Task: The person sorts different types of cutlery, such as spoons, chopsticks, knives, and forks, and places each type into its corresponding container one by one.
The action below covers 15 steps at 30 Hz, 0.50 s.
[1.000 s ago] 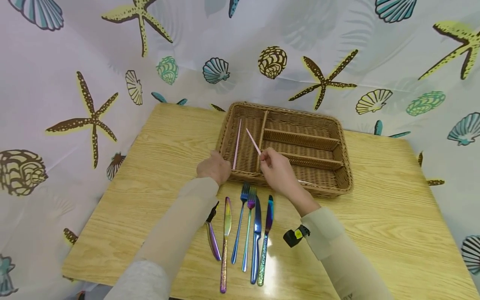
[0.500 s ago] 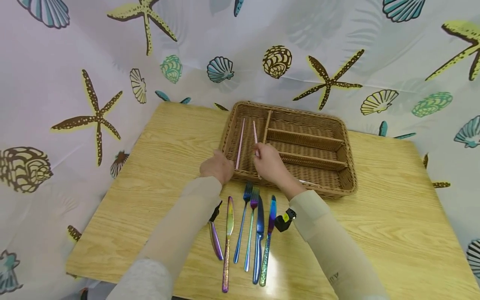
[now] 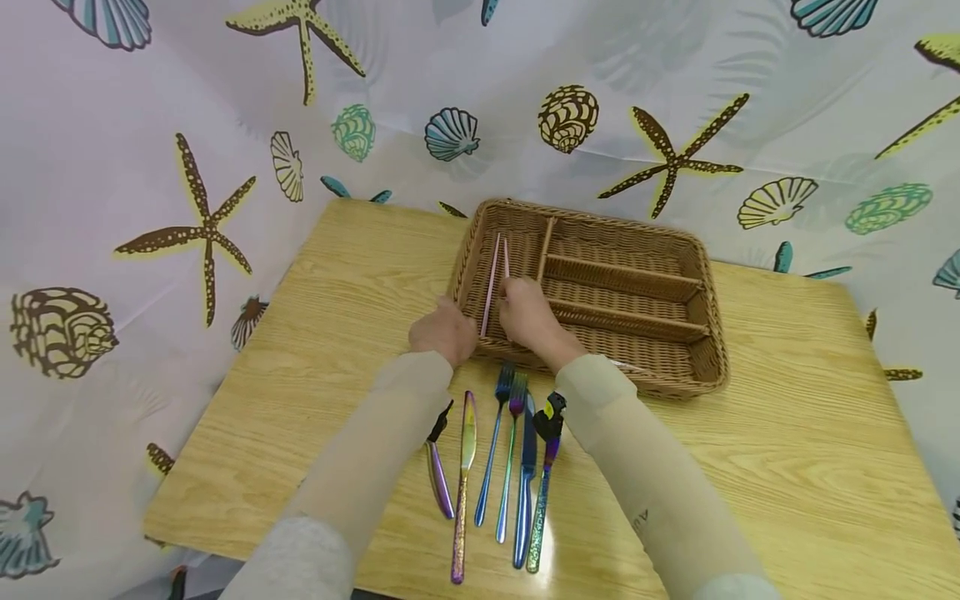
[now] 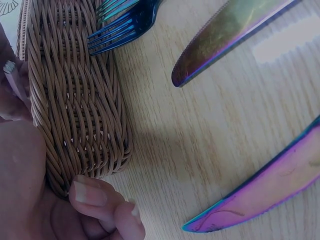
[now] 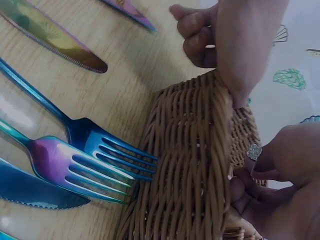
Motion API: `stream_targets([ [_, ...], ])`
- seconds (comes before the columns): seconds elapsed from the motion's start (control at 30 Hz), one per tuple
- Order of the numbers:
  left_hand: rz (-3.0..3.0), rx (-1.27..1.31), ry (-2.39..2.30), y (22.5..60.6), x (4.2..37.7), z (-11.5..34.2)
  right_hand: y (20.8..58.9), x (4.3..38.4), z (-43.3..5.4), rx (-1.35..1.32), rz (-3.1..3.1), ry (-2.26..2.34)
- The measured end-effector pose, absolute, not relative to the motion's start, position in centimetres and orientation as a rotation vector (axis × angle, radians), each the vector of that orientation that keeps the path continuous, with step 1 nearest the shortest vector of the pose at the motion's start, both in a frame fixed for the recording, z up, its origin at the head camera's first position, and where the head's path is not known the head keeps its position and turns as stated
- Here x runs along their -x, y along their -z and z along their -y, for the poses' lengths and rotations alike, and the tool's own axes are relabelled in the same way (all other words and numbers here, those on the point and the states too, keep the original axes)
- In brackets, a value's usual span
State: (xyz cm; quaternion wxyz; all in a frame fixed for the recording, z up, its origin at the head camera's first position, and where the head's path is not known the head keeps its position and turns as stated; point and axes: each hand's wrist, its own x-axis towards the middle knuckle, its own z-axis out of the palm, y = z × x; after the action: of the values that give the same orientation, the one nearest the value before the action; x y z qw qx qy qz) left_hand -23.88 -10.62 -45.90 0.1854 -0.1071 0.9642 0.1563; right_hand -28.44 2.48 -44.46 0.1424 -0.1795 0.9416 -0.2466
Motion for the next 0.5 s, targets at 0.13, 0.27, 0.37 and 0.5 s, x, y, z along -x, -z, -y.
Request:
stream_targets([
  [0.13,-2.714,0.310,-0.459,45.8,23.9,10.6,44.7,28.7,-1.8,0.475,-2.761,0.583],
  [0.27,-2.727,0.322,-0.460,45.6,23.9,10.6,44.9,28.8,-1.0,0.420,-2.773,0.475],
  [0.37,-2.746,0.323,-0.448,45.6,23.7,10.5,45.0,28.8,-0.4,0.411,-2.803,0.397],
  [0.5,-2.765,0.305,-0.425,45.6,23.6,10.5,45.3,28.8,-0.1,0.399,-2.833,0.302],
])
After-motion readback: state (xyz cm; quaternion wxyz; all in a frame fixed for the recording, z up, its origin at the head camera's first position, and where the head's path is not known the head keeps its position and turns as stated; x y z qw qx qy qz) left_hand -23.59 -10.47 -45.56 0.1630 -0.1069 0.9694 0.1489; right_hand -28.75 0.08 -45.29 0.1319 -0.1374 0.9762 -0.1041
